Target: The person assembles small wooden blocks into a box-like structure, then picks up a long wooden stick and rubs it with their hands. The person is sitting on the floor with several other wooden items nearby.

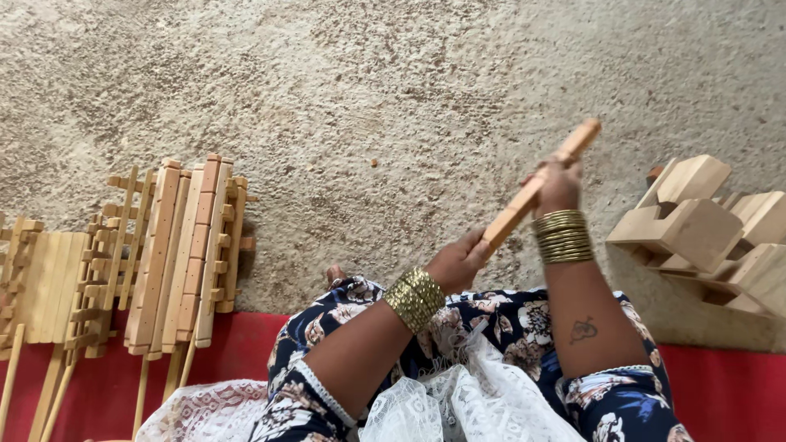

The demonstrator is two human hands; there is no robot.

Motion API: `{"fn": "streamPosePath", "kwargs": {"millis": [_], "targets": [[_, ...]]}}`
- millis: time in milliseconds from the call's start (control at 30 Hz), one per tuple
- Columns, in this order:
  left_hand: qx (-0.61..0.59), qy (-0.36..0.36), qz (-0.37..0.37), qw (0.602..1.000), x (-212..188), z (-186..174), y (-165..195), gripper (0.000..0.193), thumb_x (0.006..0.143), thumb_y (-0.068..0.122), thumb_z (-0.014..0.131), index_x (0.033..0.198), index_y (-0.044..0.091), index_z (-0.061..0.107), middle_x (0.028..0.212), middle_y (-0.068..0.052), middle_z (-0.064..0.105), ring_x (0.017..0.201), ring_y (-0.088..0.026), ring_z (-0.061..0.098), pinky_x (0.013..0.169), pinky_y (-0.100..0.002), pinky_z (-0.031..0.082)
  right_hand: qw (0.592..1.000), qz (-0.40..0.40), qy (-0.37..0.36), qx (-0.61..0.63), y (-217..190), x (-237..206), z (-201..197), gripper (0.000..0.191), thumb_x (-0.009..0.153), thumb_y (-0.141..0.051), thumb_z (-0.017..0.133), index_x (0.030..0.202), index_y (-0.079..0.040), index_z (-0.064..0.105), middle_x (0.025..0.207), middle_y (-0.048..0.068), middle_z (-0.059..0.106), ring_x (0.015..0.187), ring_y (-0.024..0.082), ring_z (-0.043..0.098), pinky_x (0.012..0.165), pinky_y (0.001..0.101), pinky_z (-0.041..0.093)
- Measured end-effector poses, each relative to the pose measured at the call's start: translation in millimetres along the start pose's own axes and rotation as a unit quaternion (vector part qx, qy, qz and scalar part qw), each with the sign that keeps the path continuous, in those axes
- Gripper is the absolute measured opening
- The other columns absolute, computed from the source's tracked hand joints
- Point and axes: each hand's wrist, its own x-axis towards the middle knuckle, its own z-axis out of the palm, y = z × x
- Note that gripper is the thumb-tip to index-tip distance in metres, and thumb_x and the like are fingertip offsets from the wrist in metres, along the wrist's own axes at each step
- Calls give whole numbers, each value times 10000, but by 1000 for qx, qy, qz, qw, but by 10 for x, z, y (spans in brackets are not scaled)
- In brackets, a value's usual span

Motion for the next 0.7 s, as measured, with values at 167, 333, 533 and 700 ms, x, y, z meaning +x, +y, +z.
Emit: {"fn": "streamPosePath", "kwargs": {"millis": [167,333,533,700], "targets": [[-144,82,-51,985,220,-181,7,413,1049,293,365,1336,32,509,809,-74,592,468,-84,451,388,-233,461,955,-136,-150,-216,523,-411,393,586,1022,-180,487,1449,97,198,946,151,613,659,196,641,470,267,593],[-138,100,-99,980,243,-210,-11,385,1072,297,311,1165,-15,515,806,-98,592,476,-112,477,393,-253,472,946,9,-188,-265,579,-664,506,557,1044,-172,488,1448,77,197,955,137,618,682,178,662,520,241,609],[-239,-111,-45,964,-25,170,57,294,1078,332,343,1178,68,422,746,-11,534,492,-92,520,403,-245,501,996,60,-68,-9,-159,-427,187,362,998,-85,534,1335,2,435,867,89,629,615,143,645,521,245,618],[-422,-150,-70,891,-41,108,53,331,1091,355,303,1158,81,474,702,3,528,458,-68,508,393,-202,495,980,52,-108,160,-193,-473,138,266,1002,-146,528,1233,-17,499,765,60,593,534,141,622,474,250,610]]}}
